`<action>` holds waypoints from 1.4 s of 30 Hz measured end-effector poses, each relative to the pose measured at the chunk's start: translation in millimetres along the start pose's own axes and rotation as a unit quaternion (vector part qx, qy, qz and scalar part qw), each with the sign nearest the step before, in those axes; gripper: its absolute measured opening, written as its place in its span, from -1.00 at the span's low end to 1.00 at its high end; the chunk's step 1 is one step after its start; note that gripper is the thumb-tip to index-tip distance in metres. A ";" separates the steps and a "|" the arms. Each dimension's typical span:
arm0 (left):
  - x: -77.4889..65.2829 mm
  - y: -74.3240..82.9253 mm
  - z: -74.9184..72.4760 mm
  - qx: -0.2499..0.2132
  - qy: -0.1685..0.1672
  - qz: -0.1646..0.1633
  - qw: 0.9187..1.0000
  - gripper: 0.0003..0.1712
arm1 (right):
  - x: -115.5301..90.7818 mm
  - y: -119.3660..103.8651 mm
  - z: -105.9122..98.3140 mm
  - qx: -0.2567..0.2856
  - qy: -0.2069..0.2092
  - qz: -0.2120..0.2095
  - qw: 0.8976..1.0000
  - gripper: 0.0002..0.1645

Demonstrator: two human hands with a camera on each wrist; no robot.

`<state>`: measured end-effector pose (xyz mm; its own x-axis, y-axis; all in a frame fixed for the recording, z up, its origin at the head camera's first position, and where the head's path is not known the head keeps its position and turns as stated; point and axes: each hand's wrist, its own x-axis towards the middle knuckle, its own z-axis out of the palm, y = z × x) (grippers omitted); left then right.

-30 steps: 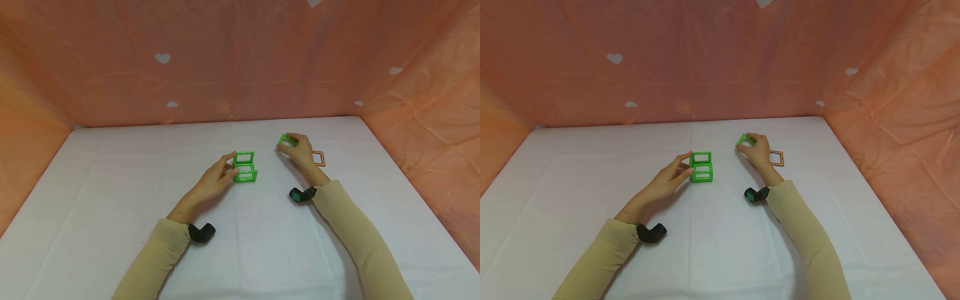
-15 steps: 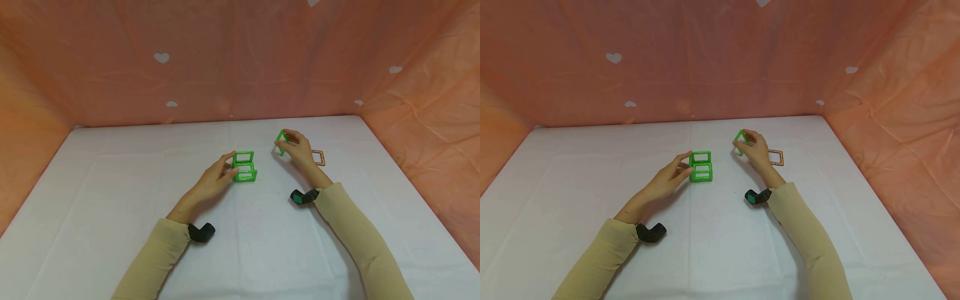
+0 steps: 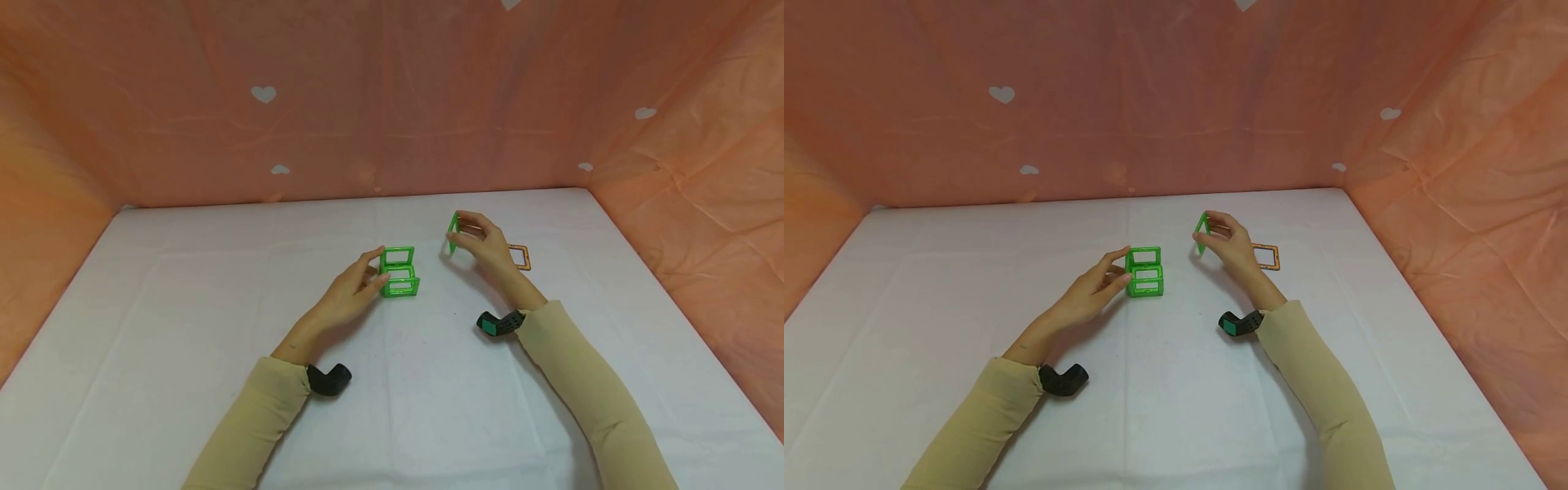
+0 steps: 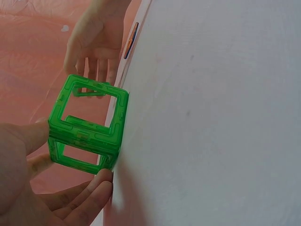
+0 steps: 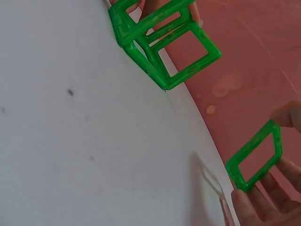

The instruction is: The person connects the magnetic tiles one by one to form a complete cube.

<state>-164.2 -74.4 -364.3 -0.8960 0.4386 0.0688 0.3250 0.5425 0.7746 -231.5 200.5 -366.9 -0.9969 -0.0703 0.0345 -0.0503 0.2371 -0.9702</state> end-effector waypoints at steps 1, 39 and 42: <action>0.0 0.1 0.1 0.000 0.001 0.001 1.000 -0.34 | -0.6 0.0 -0.1 0.002 -0.005 -0.001 1.000 -0.29; 0.5 -2.0 0.5 -0.014 -0.002 -0.001 1.000 -0.34 | -8.1 0.0 2.5 0.020 -0.177 -0.034 0.983 -0.34; 0.7 -2.0 0.6 -0.013 -0.002 0.000 1.000 -0.34 | -8.6 0.6 2.6 0.022 -0.191 -0.034 0.981 -0.33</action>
<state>-165.3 -74.7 -366.2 -0.8947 0.4418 0.0666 0.3172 0.5231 0.7910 -222.8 198.7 -368.4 -0.8954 -0.4450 0.0153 -0.1051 0.1778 -0.9784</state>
